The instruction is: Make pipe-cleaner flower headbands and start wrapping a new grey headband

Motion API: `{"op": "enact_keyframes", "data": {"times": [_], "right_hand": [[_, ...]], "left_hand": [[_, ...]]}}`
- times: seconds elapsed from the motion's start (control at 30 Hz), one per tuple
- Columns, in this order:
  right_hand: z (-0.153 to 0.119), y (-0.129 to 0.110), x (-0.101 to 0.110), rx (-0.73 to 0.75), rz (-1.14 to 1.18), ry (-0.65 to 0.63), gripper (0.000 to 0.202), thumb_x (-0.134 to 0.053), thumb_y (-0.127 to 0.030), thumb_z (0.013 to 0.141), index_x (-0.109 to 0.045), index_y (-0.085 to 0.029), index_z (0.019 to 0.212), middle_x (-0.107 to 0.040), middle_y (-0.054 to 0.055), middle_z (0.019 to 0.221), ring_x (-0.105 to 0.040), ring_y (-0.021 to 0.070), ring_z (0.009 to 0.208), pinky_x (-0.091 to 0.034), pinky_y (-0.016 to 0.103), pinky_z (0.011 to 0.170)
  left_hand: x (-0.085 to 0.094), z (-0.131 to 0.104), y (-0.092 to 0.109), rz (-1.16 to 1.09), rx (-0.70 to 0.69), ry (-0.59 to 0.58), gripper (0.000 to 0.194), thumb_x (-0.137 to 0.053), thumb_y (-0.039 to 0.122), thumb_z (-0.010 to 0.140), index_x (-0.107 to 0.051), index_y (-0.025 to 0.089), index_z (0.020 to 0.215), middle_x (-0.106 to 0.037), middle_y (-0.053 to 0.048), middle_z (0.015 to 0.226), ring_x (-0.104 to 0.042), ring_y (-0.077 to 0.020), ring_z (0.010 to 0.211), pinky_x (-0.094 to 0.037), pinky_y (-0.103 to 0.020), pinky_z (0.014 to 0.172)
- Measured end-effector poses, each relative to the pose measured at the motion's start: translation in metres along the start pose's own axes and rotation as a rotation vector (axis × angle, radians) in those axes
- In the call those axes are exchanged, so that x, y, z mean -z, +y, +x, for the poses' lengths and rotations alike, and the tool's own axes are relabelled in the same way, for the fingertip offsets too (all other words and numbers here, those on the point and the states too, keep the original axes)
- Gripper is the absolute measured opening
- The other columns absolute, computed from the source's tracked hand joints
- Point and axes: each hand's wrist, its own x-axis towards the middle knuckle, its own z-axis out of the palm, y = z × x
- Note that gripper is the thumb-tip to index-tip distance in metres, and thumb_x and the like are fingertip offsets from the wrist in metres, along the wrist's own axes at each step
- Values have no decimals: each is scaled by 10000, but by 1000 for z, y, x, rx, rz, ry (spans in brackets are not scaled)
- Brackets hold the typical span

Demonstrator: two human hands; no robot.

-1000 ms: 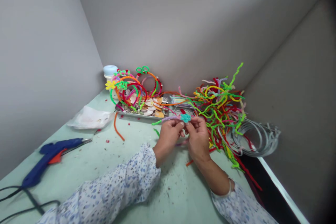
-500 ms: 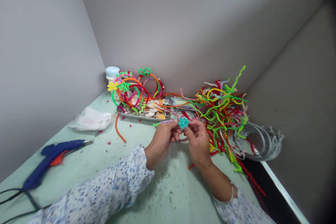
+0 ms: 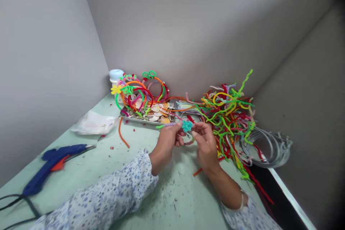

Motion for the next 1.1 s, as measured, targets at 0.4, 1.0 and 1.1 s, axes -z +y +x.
{"op": "enact_keyframes", "data": {"times": [0.4,1.0,1.1], "right_hand": [[8,-27,-1,-163,-234,3,173,-585,-363,772,-615,-193,764,-576,-2,765,-529,161,732,-437,263,641],[6,-27,0,-115,-381,-17,178,-549,-362,786,-601,-199,738,-593,3,715,-533,168,682,-433,269,603],[5,-26,-1,-83,-396,-12,176,-550,-361,786,-601,-203,726,-594,7,730,-537,178,711,-438,283,631]], "left_hand": [[2,-1,-8,32,-90,28,307,-582,404,770,-588,113,675,-602,-32,569,-575,-110,494,-394,-193,452],[-1,-7,0,-128,-14,-15,249,-726,332,667,-614,134,769,-642,-29,736,-626,-120,669,-509,-209,594],[-2,-7,1,-154,10,5,233,-754,269,630,-593,130,725,-615,-10,693,-606,-105,629,-511,-215,590]]}}
